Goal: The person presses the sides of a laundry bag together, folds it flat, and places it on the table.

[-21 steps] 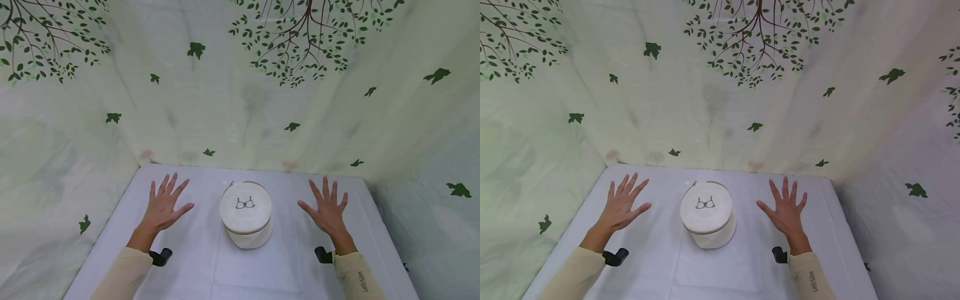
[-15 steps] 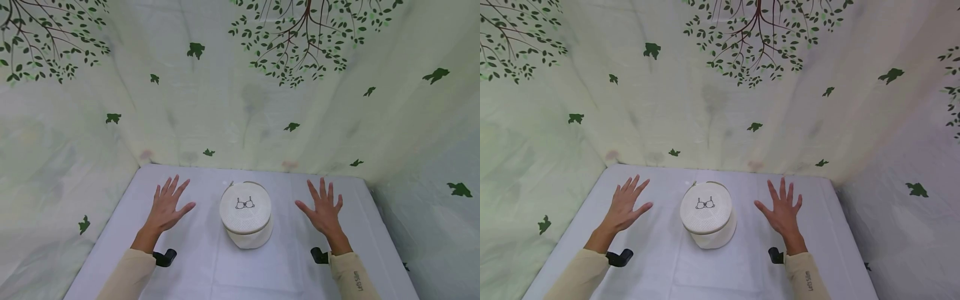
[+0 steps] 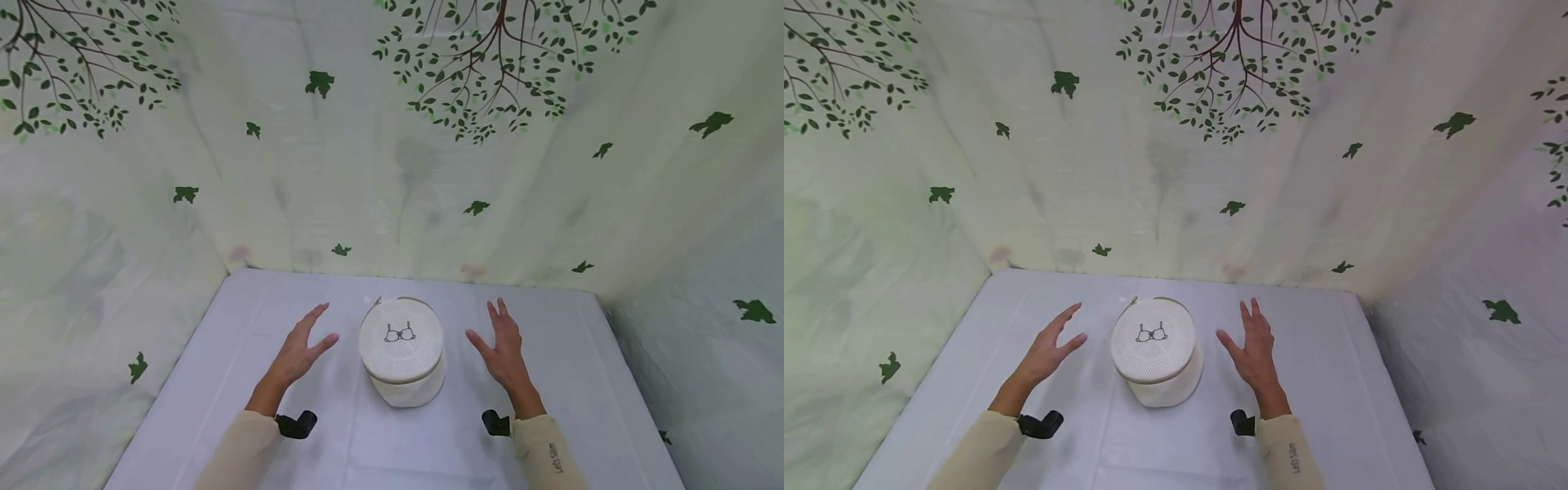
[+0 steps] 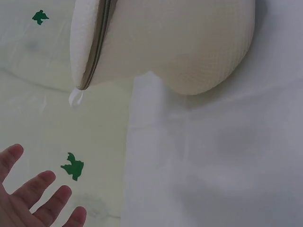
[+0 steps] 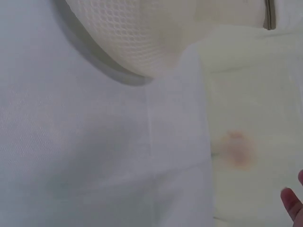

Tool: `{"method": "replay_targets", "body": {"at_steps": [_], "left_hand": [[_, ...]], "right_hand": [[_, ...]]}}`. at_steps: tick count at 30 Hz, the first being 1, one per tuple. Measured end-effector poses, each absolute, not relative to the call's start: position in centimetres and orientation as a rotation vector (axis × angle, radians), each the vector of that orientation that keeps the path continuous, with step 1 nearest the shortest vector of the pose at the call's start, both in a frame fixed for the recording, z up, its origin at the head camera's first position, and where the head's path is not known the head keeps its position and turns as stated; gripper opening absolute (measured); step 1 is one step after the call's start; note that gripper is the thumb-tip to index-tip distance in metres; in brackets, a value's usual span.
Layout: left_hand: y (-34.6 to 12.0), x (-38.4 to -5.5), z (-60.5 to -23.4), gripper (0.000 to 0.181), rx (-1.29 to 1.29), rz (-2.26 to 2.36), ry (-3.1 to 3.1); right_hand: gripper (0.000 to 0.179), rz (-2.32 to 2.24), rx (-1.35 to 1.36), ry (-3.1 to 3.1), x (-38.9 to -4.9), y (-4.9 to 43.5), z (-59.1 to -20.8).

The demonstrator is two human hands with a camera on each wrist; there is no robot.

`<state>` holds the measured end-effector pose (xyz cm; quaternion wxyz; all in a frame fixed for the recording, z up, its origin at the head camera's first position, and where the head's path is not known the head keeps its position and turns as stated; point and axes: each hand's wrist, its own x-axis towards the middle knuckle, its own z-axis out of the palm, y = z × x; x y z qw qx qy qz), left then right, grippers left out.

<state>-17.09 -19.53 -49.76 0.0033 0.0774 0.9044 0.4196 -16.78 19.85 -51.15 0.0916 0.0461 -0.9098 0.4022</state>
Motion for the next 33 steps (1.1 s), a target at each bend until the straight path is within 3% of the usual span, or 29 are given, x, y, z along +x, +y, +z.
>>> {"method": "replay_targets", "body": {"at_steps": [12, 21, 33], "left_hand": [[-16.9, -17.4, -51.5, 0.062, 0.051, 1.839, 2.413], [-15.4, -17.5, -51.8, 0.052, -0.095, 2.018, 2.178], [-14.3, -17.4, -51.8, 0.054, -0.214, 2.090, 2.009]], "right_hand": [[0.071, 1.507, 0.059, -2.611, -17.3, 17.2, -52.4], [0.064, 1.737, 0.026, -2.545, -17.6, 15.8, -52.7], [0.063, 2.006, -0.039, -2.518, -18.6, 13.8, -51.9]]}}
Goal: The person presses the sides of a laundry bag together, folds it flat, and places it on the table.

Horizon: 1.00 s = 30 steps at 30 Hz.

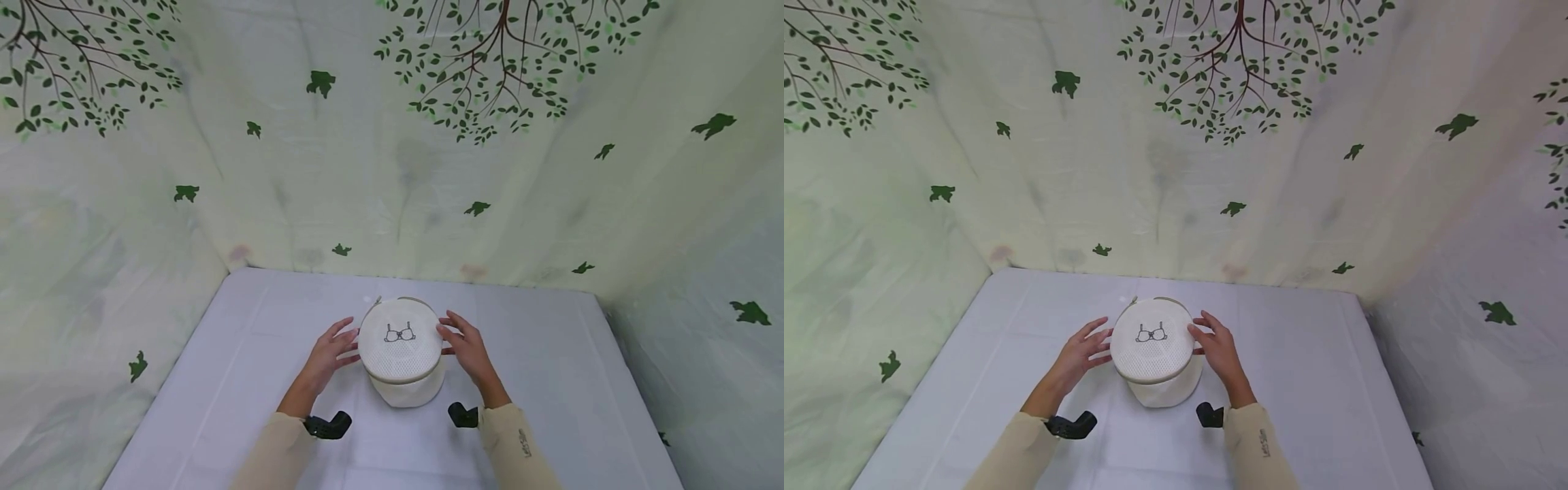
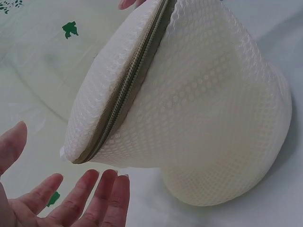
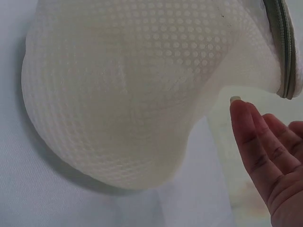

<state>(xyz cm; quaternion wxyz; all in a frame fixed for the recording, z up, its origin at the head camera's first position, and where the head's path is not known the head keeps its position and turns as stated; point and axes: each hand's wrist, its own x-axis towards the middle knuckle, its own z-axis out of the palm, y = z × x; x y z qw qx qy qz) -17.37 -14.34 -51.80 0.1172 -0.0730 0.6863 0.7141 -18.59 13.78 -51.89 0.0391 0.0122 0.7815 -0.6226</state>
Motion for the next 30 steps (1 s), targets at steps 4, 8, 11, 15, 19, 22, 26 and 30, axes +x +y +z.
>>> {"method": "replay_targets", "body": {"at_steps": [4, 8, 11, 15, 19, 22, 26, 30], "left_hand": [[-14.2, -17.5, -51.9, 0.054, -0.230, 2.097, 1.977], [-14.2, -17.5, -51.9, 0.053, -0.222, 2.096, 1.964], [-14.1, -17.4, -51.8, 0.051, -0.213, 2.098, 1.962], [-14.1, -17.4, -51.9, 0.048, -0.209, 2.091, 1.969], [-13.9, -17.4, -51.9, 0.046, -0.217, 2.074, 1.978], [-13.8, -17.5, -51.9, 0.045, -0.237, 2.075, 1.965], [-13.7, -17.6, -52.1, 0.042, -0.274, 2.092, 1.938], [-13.6, -17.6, -52.1, 0.036, -0.301, 2.103, 1.923]], "right_hand": [[0.063, -1.893, 0.104, 2.349, -18.9, 13.4, -51.7], [0.061, -1.910, 0.150, 2.261, -19.3, 13.0, -51.6], [0.057, -1.956, 0.146, 2.169, -19.6, 12.8, -51.8], [0.053, -2.015, 0.143, 2.076, -19.7, 12.6, -52.1], [0.051, -2.047, 0.176, 2.034, -19.7, 12.4, -52.0], [0.051, -2.055, 0.204, 2.011, -19.7, 12.4, -51.9], [0.050, -2.066, 0.239, 1.987, -19.8, 12.4, -52.0], [0.047, -2.088, 0.280, 1.969, -19.8, 12.4, -52.2]]}}
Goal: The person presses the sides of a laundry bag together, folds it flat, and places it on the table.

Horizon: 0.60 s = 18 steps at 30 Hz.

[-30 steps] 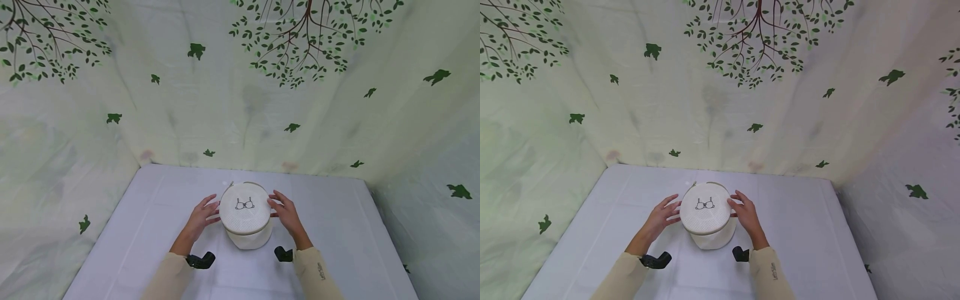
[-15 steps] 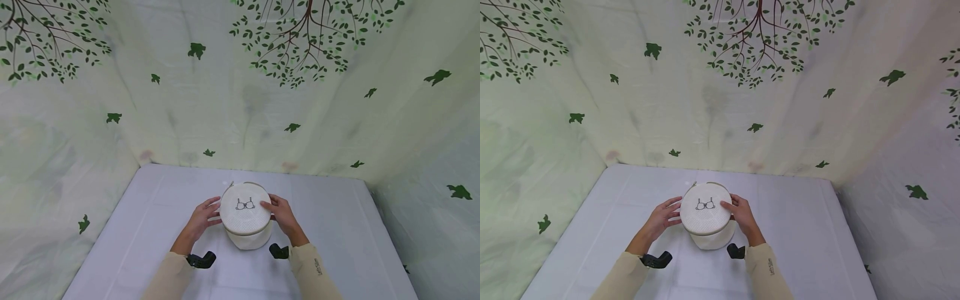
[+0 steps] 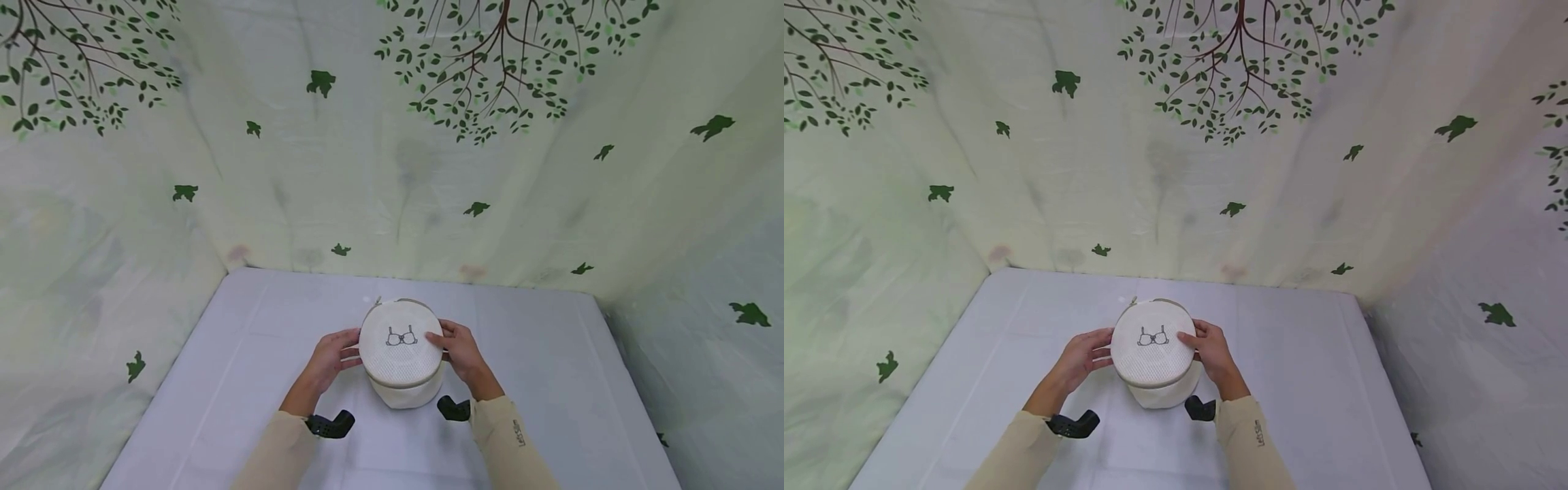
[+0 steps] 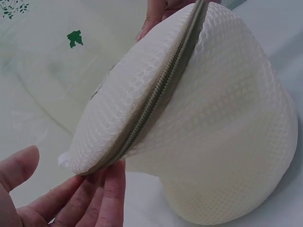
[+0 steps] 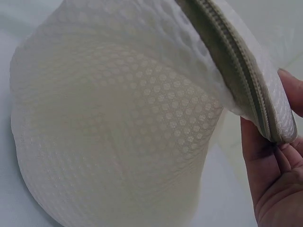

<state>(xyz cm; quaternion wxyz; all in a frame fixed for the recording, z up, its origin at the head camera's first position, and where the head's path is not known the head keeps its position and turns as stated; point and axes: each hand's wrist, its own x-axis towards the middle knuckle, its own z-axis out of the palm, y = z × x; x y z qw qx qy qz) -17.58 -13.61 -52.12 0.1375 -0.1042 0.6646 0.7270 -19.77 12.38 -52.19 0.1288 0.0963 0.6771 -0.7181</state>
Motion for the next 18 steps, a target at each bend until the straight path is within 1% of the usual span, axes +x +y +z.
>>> {"method": "replay_targets", "body": {"at_steps": [5, 12, 18], "left_hand": [[-13.2, -17.6, -51.8, 0.036, -0.318, 2.053, 1.939], [-12.1, -17.6, -51.3, 0.046, -0.316, 1.884, 2.037], [-11.2, -17.5, -51.1, 0.045, -0.337, 1.870, 2.090]], "right_hand": [[0.045, -2.130, 0.292, 1.929, -19.6, 12.4, -52.4], [0.046, -2.195, 0.284, 1.852, -19.4, 12.7, -52.7], [0.047, -2.203, 0.294, 1.814, -19.2, 12.8, -52.9]]}}
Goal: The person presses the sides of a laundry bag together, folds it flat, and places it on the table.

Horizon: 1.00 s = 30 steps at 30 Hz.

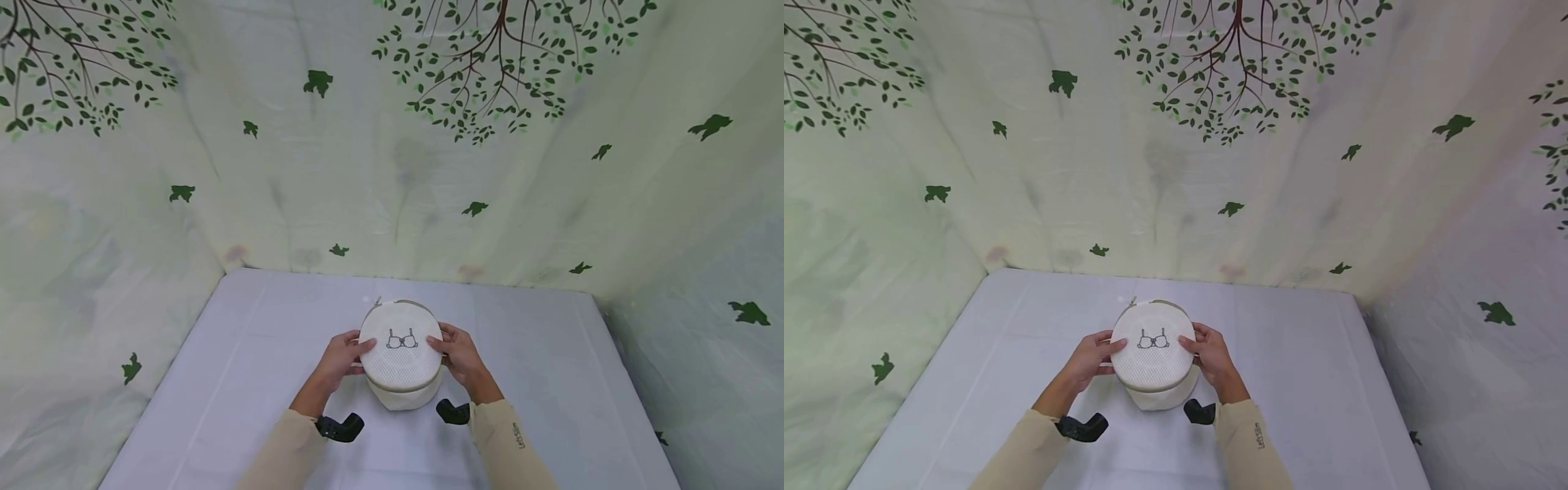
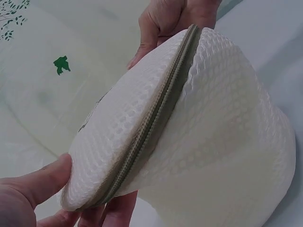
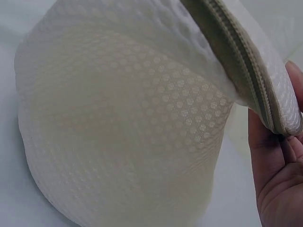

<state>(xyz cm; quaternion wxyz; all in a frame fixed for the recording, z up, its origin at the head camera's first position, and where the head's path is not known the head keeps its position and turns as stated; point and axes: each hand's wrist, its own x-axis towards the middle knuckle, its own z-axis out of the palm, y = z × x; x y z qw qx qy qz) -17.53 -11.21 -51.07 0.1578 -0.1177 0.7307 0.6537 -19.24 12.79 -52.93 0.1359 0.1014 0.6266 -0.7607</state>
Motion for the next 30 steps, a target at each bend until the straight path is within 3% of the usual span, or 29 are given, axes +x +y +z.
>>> {"method": "replay_targets", "body": {"at_steps": [30], "left_hand": [[-10.3, -17.3, -51.0, 0.045, -0.371, 1.868, 2.164]], "right_hand": [[0.038, -2.119, 0.314, 1.848, -19.5, 13.0, -53.5]]}}
